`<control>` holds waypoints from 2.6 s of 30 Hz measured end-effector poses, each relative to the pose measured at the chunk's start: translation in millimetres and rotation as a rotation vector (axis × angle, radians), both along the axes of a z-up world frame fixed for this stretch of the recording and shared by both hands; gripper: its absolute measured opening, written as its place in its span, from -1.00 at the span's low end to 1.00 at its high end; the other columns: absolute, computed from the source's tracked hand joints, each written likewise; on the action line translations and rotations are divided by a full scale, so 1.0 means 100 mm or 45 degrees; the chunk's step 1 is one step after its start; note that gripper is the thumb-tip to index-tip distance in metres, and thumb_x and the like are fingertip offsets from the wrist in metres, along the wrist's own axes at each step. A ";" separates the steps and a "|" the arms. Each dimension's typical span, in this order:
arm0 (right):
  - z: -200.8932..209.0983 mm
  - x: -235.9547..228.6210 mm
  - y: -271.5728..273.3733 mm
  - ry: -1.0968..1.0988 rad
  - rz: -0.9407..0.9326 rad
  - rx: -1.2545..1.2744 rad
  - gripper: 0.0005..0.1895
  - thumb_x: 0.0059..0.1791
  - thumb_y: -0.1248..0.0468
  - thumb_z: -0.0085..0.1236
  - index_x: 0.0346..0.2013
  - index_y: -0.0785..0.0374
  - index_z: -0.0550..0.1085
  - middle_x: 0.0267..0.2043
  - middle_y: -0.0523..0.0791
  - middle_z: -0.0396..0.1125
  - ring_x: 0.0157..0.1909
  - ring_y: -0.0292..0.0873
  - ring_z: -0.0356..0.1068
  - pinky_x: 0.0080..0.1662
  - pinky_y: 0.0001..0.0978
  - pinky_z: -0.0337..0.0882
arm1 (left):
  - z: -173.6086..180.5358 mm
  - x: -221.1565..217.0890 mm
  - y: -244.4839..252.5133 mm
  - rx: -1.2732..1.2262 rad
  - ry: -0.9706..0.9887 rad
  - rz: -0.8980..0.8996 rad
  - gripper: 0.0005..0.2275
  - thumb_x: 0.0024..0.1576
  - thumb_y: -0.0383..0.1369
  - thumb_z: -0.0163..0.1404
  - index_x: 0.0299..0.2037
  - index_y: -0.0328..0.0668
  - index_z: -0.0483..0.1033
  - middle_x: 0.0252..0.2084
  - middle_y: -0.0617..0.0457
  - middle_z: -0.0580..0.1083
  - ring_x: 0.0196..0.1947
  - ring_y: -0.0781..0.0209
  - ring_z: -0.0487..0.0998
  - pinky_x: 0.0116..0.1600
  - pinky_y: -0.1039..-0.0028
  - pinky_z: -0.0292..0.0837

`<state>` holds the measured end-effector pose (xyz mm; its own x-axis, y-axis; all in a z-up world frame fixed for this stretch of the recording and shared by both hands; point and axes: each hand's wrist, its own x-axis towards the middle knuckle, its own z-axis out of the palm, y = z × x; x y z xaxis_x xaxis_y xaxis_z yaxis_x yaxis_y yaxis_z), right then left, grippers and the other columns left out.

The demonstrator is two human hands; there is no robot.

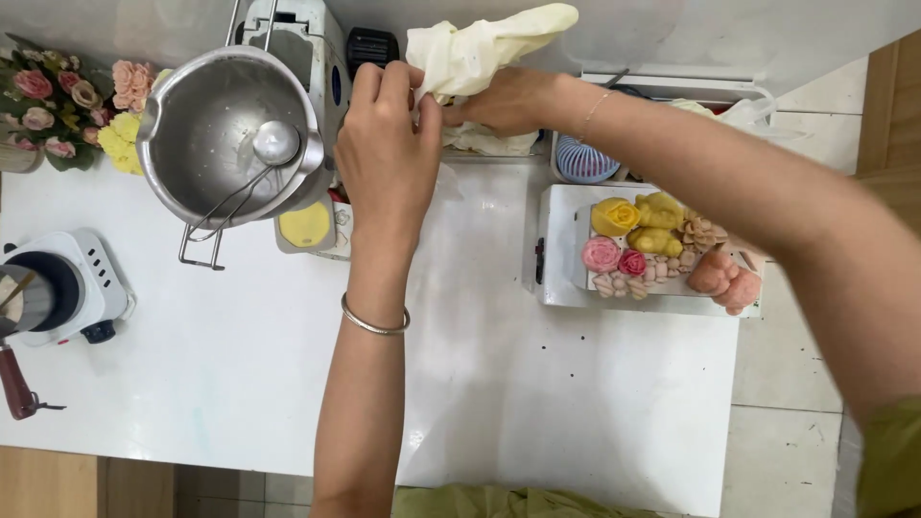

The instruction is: Melting and mixing wax in a small pot using an electric heater and a heat gun.

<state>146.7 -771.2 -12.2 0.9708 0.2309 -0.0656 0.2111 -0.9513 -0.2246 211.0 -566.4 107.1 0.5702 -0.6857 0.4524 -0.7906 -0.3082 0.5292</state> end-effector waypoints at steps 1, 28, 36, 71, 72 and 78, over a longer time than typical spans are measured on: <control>0.05 -0.04 0.00 0.005 0.009 -0.003 -0.51 -0.05 0.39 0.05 0.16 -0.03 0.49 0.04 0.00 0.40 -0.01 0.14 0.45 -0.04 -0.03 0.46 | -0.01 0.00 0.01 -0.003 0.005 0.009 -0.93 0.19 -0.49 0.10 -0.18 -0.26 0.51 -0.21 0.00 0.45 -0.43 0.14 0.59 -0.39 0.34 0.46; 1.19 -1.61 -0.39 -0.229 -0.518 2.552 -0.86 0.28 0.46 -0.12 0.01 0.46 0.43 0.14 0.04 0.39 0.28 -0.06 0.44 0.44 -0.07 0.40 | -1.57 0.11 -0.72 0.421 -0.162 0.028 -0.76 0.15 -0.65 -0.01 -0.03 -0.22 0.54 0.04 -0.19 0.48 -0.29 -0.03 0.65 -0.26 0.34 0.62; 1.73 -2.39 0.33 -0.421 -0.616 2.667 -0.72 0.28 0.35 -0.34 0.20 0.48 0.26 0.29 0.02 0.23 0.41 -0.11 0.22 0.55 -0.22 0.17 | -0.90 -0.27 0.23 0.444 0.350 -0.127 -0.88 0.32 -0.42 0.04 -0.05 -0.33 0.52 -0.05 -0.20 0.55 -0.11 -0.13 0.65 -0.03 0.21 0.61; 0.70 -1.93 3.67 -0.289 -1.600 3.094 -0.65 0.16 0.10 -0.05 0.09 0.30 0.41 0.07 -0.05 0.41 0.10 -0.11 0.43 0.12 -0.15 0.47 | -0.57 -0.62 3.01 0.424 1.471 -0.674 -0.76 0.25 -0.33 0.03 0.06 -0.23 0.58 -0.16 0.04 0.62 -0.20 0.36 0.53 -0.05 0.48 0.48; 0.68 -1.75 3.84 -0.279 -1.549 3.077 -0.65 0.16 0.06 0.00 0.02 0.30 0.40 0.00 -0.03 0.42 0.02 -0.09 0.46 0.02 -0.12 0.51 | -0.52 -0.47 3.19 0.408 1.459 -0.578 -0.77 0.22 -0.34 0.05 0.03 -0.23 0.58 -0.21 0.05 0.62 -0.26 0.41 0.54 -0.13 0.54 0.48; 0.32 -0.80 4.69 -0.112 -1.888 2.104 -0.53 -0.14 0.42 0.31 0.06 0.26 0.45 -0.19 -0.14 0.39 -0.22 -0.26 0.45 -0.20 -0.39 0.48 | -0.68 0.47 3.87 0.504 0.858 -0.463 -0.73 0.14 -0.34 0.13 0.02 -0.24 0.57 -0.17 -0.06 0.57 -0.25 0.08 0.57 -0.14 0.32 0.46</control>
<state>66.8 -302.2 19.4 0.4397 -0.6647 -0.6040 -0.2144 0.5753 -0.7893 257.8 -179.8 39.4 0.3456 -0.9135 -0.2147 -0.4319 -0.3579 0.8279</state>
